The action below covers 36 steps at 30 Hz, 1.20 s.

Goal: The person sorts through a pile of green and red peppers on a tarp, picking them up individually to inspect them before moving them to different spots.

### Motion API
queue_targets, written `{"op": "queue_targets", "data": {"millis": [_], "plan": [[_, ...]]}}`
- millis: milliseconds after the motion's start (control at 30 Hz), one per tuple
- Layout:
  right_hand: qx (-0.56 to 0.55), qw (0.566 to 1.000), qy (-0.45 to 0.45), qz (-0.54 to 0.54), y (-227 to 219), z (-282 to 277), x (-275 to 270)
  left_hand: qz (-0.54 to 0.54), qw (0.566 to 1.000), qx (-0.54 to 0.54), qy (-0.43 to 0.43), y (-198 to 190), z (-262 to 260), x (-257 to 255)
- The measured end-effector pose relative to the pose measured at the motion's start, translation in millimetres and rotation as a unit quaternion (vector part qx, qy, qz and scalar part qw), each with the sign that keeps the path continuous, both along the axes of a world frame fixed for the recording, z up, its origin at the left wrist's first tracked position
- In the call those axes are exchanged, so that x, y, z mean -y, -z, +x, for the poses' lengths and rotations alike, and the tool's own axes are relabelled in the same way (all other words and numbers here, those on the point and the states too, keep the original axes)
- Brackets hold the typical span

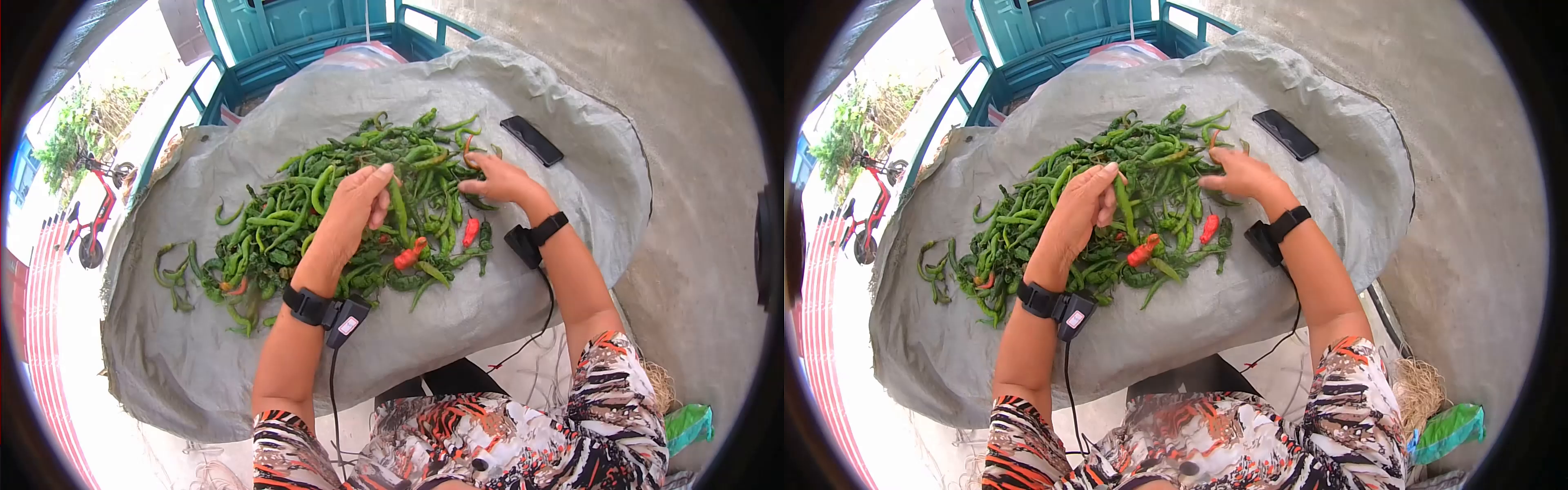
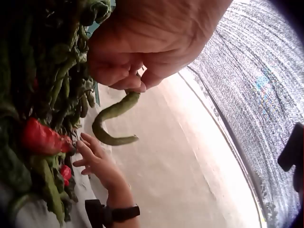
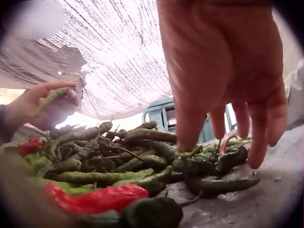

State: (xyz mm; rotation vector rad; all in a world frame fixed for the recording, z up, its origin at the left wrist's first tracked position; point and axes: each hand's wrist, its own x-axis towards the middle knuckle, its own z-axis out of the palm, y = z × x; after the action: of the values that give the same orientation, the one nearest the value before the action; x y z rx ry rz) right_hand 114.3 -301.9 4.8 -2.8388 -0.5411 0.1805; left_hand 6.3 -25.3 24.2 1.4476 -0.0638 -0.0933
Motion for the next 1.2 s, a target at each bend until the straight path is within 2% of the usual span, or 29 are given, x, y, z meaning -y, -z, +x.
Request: {"op": "queue_targets", "data": {"millis": [100, 167, 200, 300, 333, 467, 533, 633, 800, 933, 1000, 1100, 1200], "plan": [[-0.015, 0.999, 0.009, -0.032, 3, -5, -8, -0.042, 0.998, -0.037, 0.024, 2, 4, -8], [-0.017, 1.0, 0.008, 0.018, 11, -2, -7, -0.033, 0.998, -0.046, 0.022, 8, 6, -5], [-0.026, 0.999, 0.003, 0.044, 16, 3, -5, -0.004, 0.999, -0.037, -0.015, 7, 3, -1], [-0.054, 0.991, 0.018, 0.121, 27, 9, -1, 0.001, 0.998, -0.007, -0.056, 17, 1, 6], [-0.062, 0.987, 0.027, 0.147, 28, 9, -1, 0.007, 0.999, 0.002, -0.051, 17, 1, 6], [0.014, 0.992, 0.022, 0.119, 46, 20, 1, 0.057, 0.998, 0.017, 0.015, 10, -5, 1], [0.019, 0.992, 0.041, 0.12, 37, 11, -7, 0.088, 0.996, 0.02, 0.02, 10, -7, 4], [0.057, 0.976, 0.031, 0.207, 36, 6, 0, 0.094, 0.992, 0.056, 0.055, 13, -5, 6], [-0.003, 0.946, 0.083, 0.314, -6, -35, 2, 0.111, 0.988, 0.079, 0.073, 12, -6, 11], [-0.054, 0.92, 0.044, 0.384, -46, -68, -21, 0.059, 0.996, 0.029, 0.064, 8, -7, 15], [0.007, 0.917, 0.012, 0.398, -54, -76, -34, 0.011, 0.998, 0.005, 0.058, 4, -8, 12], [0.072, 0.896, -0.053, 0.436, -68, -88, -57, -0.161, 0.979, -0.089, 0.088, -10, -7, 4], [0.121, 0.888, -0.147, 0.417, -73, -87, -74, -0.254, 0.964, -0.015, 0.076, -17, 1, -11]]}}
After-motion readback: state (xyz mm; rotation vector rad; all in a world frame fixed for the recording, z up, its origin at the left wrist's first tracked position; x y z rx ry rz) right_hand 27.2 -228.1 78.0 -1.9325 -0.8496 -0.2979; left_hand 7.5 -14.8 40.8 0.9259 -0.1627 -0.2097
